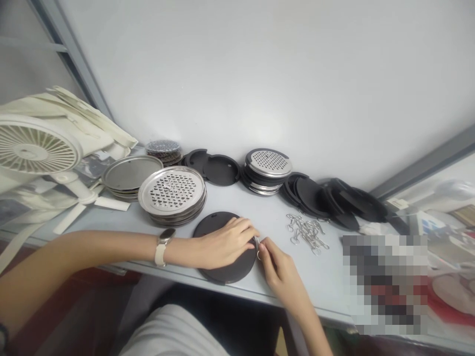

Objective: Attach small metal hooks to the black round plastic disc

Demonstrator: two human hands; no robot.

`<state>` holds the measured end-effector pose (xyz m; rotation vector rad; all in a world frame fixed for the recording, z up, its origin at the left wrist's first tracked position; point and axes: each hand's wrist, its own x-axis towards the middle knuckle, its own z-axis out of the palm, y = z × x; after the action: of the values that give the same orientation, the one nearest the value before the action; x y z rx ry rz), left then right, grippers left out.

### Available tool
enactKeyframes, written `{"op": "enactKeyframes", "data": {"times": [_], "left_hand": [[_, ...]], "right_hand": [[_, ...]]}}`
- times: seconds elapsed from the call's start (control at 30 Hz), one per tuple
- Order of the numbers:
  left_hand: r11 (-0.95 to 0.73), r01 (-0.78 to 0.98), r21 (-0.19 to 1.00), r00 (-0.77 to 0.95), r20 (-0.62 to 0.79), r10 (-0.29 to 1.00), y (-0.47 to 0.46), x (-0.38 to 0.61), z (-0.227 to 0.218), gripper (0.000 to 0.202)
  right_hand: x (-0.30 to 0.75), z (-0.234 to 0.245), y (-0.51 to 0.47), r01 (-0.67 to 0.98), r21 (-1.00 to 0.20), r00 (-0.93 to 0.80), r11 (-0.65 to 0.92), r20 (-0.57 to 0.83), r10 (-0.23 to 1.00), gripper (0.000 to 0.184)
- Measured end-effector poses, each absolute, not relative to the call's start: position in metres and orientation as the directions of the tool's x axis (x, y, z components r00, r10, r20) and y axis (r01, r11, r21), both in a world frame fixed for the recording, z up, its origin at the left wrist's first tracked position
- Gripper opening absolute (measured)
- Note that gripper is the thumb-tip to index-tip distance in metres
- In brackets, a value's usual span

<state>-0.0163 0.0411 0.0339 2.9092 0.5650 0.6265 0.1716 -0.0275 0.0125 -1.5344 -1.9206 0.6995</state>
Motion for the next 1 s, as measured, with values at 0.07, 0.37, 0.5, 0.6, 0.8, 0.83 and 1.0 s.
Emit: {"op": "enactKeyframes", "data": {"times": [0.07,0.37,0.5,0.6,0.8,0.83,1.0], "left_hand": [[-0.922,0.331,0.199,0.845,0.372,0.384,0.0410,-0.0165,0.0346,0.012],[-0.920,0.346,0.184,0.843,0.368,0.391,0.0405,-0.0168,0.0367,0.011],[-0.916,0.352,0.193,0.837,0.372,0.400,0.0400,-0.0167,0.0364,0.011],[-0.916,0.348,0.201,0.837,0.373,0.400,0.0401,-0.0169,0.0360,0.011],[-0.920,0.332,0.209,0.845,0.368,0.389,0.0406,-0.0178,0.0357,0.013],[-0.921,0.330,0.206,0.847,0.366,0.385,0.0407,-0.0179,0.0358,0.014],[-0.923,0.323,0.207,0.850,0.365,0.380,0.0411,-0.0179,0.0359,0.015]], "right_hand": [[0.1716,0.0123,-0.0273,0.676,-0.709,-0.171,0.203,0.116,0.978,0.031],[0.1717,0.0116,-0.0279,0.684,-0.705,-0.147,0.188,0.118,0.982,0.031],[0.1717,0.0113,-0.0271,0.689,-0.700,-0.147,0.190,0.121,0.982,0.031],[0.1718,0.0117,-0.0271,0.692,-0.697,-0.145,0.187,0.120,0.982,0.032],[0.1717,0.0137,-0.0278,0.693,-0.698,-0.144,0.178,0.107,0.984,0.034],[0.1717,0.0138,-0.0279,0.693,-0.699,-0.143,0.177,0.107,0.984,0.034],[0.1712,0.0143,-0.0274,0.685,-0.708,-0.147,0.173,0.099,0.984,0.035]]}}
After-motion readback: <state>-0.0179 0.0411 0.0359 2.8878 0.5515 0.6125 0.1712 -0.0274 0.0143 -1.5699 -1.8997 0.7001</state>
